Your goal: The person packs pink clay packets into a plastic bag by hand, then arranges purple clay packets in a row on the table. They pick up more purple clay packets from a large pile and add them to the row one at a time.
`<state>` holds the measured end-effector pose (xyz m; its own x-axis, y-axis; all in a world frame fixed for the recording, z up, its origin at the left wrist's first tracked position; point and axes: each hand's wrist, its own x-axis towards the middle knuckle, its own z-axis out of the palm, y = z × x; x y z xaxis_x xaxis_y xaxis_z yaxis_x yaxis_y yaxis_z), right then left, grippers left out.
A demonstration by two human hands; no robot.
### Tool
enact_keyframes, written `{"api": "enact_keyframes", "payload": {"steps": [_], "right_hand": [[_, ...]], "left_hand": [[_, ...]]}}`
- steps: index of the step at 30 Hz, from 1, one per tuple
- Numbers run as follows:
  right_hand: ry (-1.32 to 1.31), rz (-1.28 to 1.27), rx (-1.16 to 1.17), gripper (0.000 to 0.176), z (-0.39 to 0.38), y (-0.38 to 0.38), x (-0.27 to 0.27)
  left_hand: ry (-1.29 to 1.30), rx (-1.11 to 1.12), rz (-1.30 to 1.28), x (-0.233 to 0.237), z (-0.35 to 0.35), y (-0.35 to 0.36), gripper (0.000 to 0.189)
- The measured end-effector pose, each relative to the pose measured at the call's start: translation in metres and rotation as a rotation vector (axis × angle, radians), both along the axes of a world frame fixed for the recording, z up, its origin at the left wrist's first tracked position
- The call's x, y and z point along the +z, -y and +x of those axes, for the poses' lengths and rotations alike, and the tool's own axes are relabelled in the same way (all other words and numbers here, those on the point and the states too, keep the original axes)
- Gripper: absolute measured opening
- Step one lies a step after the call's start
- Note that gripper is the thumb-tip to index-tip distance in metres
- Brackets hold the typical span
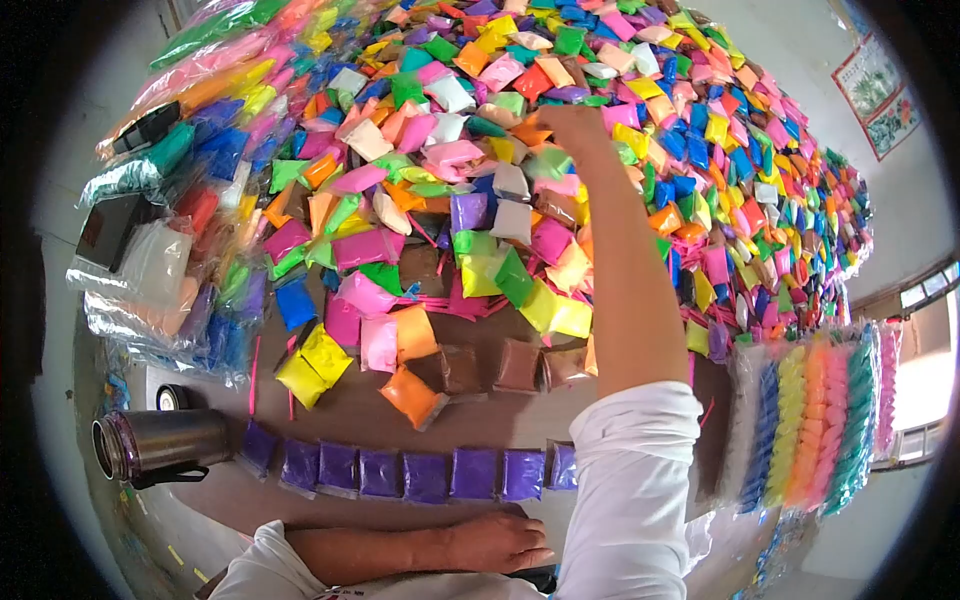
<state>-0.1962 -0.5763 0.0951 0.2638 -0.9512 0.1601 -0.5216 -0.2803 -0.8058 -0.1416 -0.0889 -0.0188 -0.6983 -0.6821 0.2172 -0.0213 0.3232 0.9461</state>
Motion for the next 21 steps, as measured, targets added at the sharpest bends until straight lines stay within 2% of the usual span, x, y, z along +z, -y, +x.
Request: {"api": "enact_keyframes", "payload": {"steps": [1, 3, 5, 7, 8, 10, 11, 13, 15, 17, 21], "right_hand": [[-0.071, 0.161, -0.246, 0.026, 0.004, -0.001, 0.014], [-0.095, -0.100, -0.074, 0.032, -0.016, 0.062, -0.026], [-0.073, -0.137, -0.032, 0.040, -0.003, 0.078, -0.037], [-0.014, 0.052, -0.128, 0.050, 0.059, 0.046, -0.022], [0.014, 0.089, 0.080, 0.063, 0.081, 0.055, -0.043], [-0.187, 0.085, 0.164, 0.077, 0.133, 0.022, -0.045], [-0.412, 0.039, 0.043, 0.077, 0.160, -0.028, -0.022], [-0.495, -0.214, 0.003, 0.062, 0.183, -0.066, -0.026], [-0.586, -0.251, 0.133, 0.058, 0.197, -0.096, -0.025], [-0.561, -0.530, 0.108, 0.055, 0.206, -0.126, -0.045], [-0.419, -0.476, 0.308, 0.048, 0.188, -0.156, -0.028]], "left_hand": [[0.017, -0.036, 0.010, 0.001, 0.000, 0.003, 0.024], [0.055, -0.113, 0.054, 0.005, 0.002, 0.007, 0.025], [0.099, -0.193, 0.123, 0.008, 0.005, 0.011, 0.028], [-0.047, -0.075, 0.055, 0.003, 0.003, 0.006, 0.024], [-0.119, -0.020, 0.021, 0.000, 0.002, 0.003, 0.022], [-0.125, -0.102, 0.058, -0.005, 0.003, 0.004, 0.020], [-0.126, -0.140, 0.070, -0.008, 0.005, 0.007, 0.021], [-0.155, -0.132, 0.094, -0.007, 0.008, 0.007, 0.024], [-0.197, -0.052, 0.089, -0.005, 0.006, 0.006, 0.027], [-0.197, 0.021, 0.045, -0.017, -0.007, -0.001, 0.027], [-0.204, 0.032, -0.018, -0.007, -0.003, 0.003, 0.023]]}}
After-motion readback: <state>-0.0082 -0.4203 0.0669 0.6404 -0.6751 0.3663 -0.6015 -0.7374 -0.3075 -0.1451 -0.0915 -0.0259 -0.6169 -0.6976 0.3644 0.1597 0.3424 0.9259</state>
